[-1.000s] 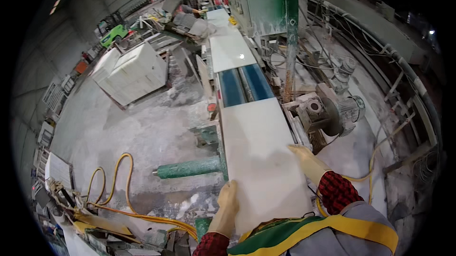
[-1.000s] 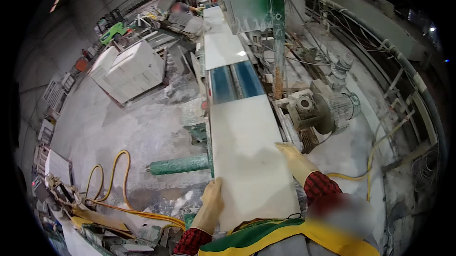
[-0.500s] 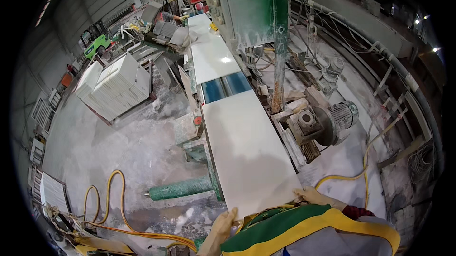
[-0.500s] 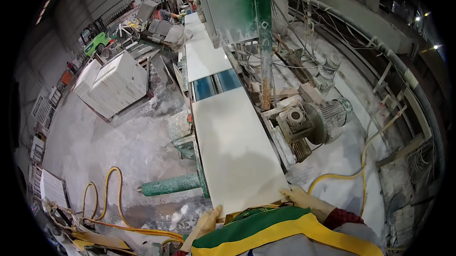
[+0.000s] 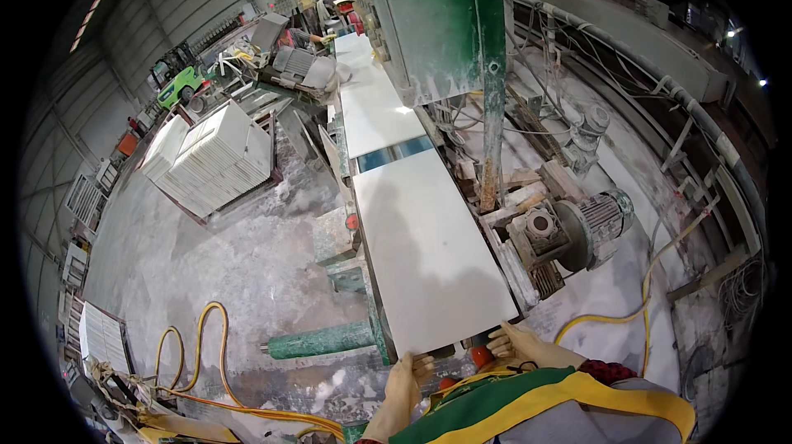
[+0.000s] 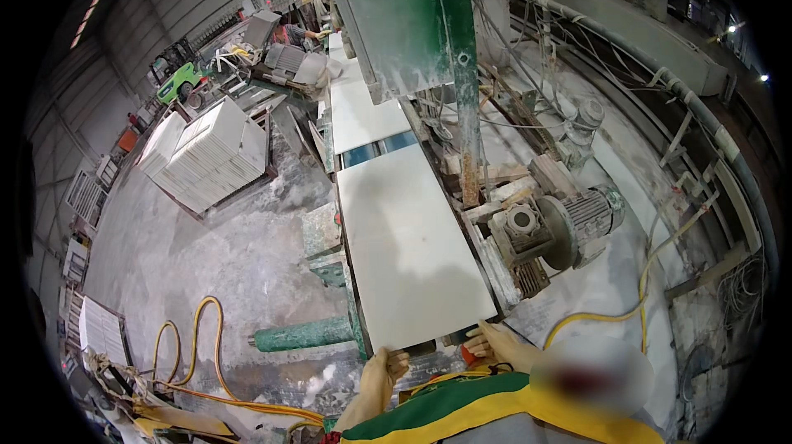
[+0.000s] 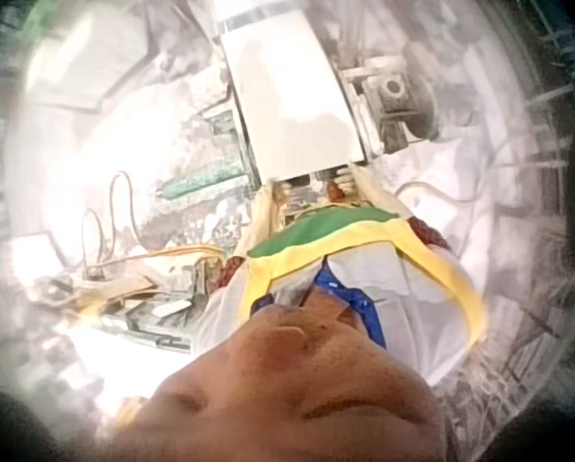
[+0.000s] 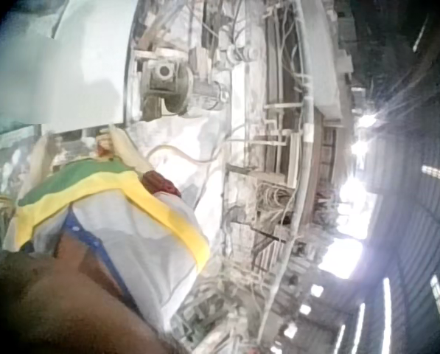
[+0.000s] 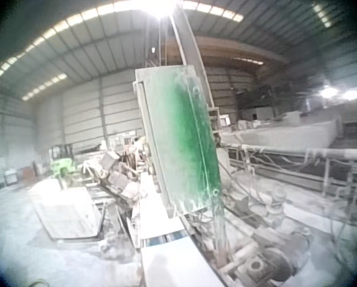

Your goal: The person repeatedly picks up large white rectangular slabs and feeds them into a processing machine with rollers. The slabs are handled one at a time and moved along the conveyor system.

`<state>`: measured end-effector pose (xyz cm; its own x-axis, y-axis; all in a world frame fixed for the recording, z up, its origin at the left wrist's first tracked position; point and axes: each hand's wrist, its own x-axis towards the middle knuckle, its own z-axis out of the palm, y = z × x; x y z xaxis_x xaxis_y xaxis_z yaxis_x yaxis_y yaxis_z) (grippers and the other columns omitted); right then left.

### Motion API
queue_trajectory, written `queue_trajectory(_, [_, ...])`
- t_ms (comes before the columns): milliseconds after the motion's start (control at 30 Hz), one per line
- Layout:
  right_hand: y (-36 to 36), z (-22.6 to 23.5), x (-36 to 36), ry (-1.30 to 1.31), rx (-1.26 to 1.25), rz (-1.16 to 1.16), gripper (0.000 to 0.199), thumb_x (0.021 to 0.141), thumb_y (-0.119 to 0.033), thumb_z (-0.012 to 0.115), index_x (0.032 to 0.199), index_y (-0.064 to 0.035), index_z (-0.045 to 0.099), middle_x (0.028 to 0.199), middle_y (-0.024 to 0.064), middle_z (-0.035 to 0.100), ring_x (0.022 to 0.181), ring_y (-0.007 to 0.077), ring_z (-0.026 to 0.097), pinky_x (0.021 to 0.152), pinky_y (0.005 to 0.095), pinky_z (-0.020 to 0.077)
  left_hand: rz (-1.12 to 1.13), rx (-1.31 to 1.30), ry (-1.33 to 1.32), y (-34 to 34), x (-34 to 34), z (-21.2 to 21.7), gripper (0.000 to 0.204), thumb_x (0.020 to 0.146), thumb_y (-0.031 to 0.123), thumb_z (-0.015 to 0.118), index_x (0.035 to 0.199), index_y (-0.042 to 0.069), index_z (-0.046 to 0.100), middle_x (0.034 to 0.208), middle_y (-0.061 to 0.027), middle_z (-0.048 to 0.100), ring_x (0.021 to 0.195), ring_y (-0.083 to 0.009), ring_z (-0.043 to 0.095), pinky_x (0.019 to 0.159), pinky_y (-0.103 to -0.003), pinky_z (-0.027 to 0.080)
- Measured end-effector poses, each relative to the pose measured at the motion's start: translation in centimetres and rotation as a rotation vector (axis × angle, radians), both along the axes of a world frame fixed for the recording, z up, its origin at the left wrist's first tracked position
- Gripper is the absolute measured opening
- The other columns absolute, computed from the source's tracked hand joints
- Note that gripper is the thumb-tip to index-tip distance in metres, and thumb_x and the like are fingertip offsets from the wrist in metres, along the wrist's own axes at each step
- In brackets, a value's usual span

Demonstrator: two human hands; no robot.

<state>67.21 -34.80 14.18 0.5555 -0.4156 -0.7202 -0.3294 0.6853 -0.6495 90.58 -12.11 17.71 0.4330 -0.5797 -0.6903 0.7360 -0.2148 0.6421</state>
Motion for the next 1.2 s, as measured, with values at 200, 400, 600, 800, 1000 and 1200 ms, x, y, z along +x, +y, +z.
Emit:
queue_trajectory(200, [-1.2, -1.9, 2.3, 0.036, -0.054, 0.054, 0.059, 0.114, -0.045, 0.035, 0.114, 0.0016, 0.072, 0.094, 0.0177, 0.078, 0.072, 0.0249, 0.072, 0.067, 0.0364, 0.0598, 0.038, -0.078, -0.082, -0.1, 0.6, -1.9, 0.043, 0.113, 0.035, 0.048, 0.118, -0.006, 0.058, 0.108, -0.0231, 0.073, 0.086, -0.0235, 0.071, 0.083, -0.038, 0.06])
queue_trajectory(400, [-2.4, -0.3, 4.6, 0.05, -0.09, 0.04, 0.061, 0.114, -0.045, 0.036, 0.11, 0.0011, 0.075, 0.093, 0.017, 0.078, 0.071, 0.0249, 0.072, 0.065, 0.0354, 0.0587, 0.104, -0.091, -0.116, -2.6, 2.6, -1.7, 0.044, 0.114, 0.031, 0.047, 0.112, -0.012, 0.06, 0.101, -0.0243, 0.072, 0.076, -0.0227, 0.067, 0.075, -0.036, 0.058])
queue_trajectory(600, [-4.3, 0.3, 7.9, -0.008, -0.093, -0.016, 0.06, 0.113, -0.046, 0.038, 0.108, 0.0012, 0.075, 0.094, 0.0156, 0.078, 0.073, 0.0222, 0.073, 0.065, 0.032, 0.0594, 0.101, -0.096, -0.089, -4.8, 6.2, -1.8, 0.041, 0.112, 0.03, 0.049, 0.108, -0.009, 0.063, 0.101, -0.0212, 0.074, 0.079, -0.0235, 0.069, 0.076, -0.036, 0.06])
queue_trajectory(800, [-5.5, 1.6, 9.6, 0.073, -0.093, -0.009, 0.057, 0.112, -0.046, 0.042, 0.104, 0.0005, 0.074, 0.093, 0.0141, 0.078, 0.073, 0.0201, 0.073, 0.062, 0.0294, 0.0582, 0.084, 0.021, -0.105, -6.4, 7.4, -0.5, 0.04, 0.112, 0.03, 0.049, 0.105, -0.006, 0.066, 0.104, -0.02, 0.075, 0.085, -0.0253, 0.071, 0.083, -0.037, 0.061])
queue_trajectory(1000, [-6.8, 0.4, 10.4, 0.01, 0.02, -0.058, 0.054, 0.11, -0.047, 0.047, 0.106, 0.0, 0.074, 0.095, 0.013, 0.078, 0.075, 0.0196, 0.072, 0.062, 0.0273, 0.0573, 0.074, 0.046, -0.122, -7.3, 8.3, -0.4, 0.041, 0.111, 0.031, 0.049, 0.105, -0.005, 0.067, 0.106, -0.0192, 0.074, 0.087, -0.0255, 0.072, 0.085, -0.037, 0.062])
queue_trajectory(1200, [-7.9, 0.3, 11.3, -0.008, 0.039, -0.063, 0.054, 0.109, -0.047, 0.05, 0.111, 0.0029, 0.072, 0.098, 0.0142, 0.077, 0.077, 0.0207, 0.072, 0.064, 0.028, 0.0587, 0.084, 0.092, -0.126, -8.6, 9.2, 0.7, 0.041, 0.111, 0.029, 0.05, 0.107, -0.007, 0.068, 0.107, -0.0197, 0.075, 0.09, -0.0256, 0.073, 0.086, -0.037, 0.063])
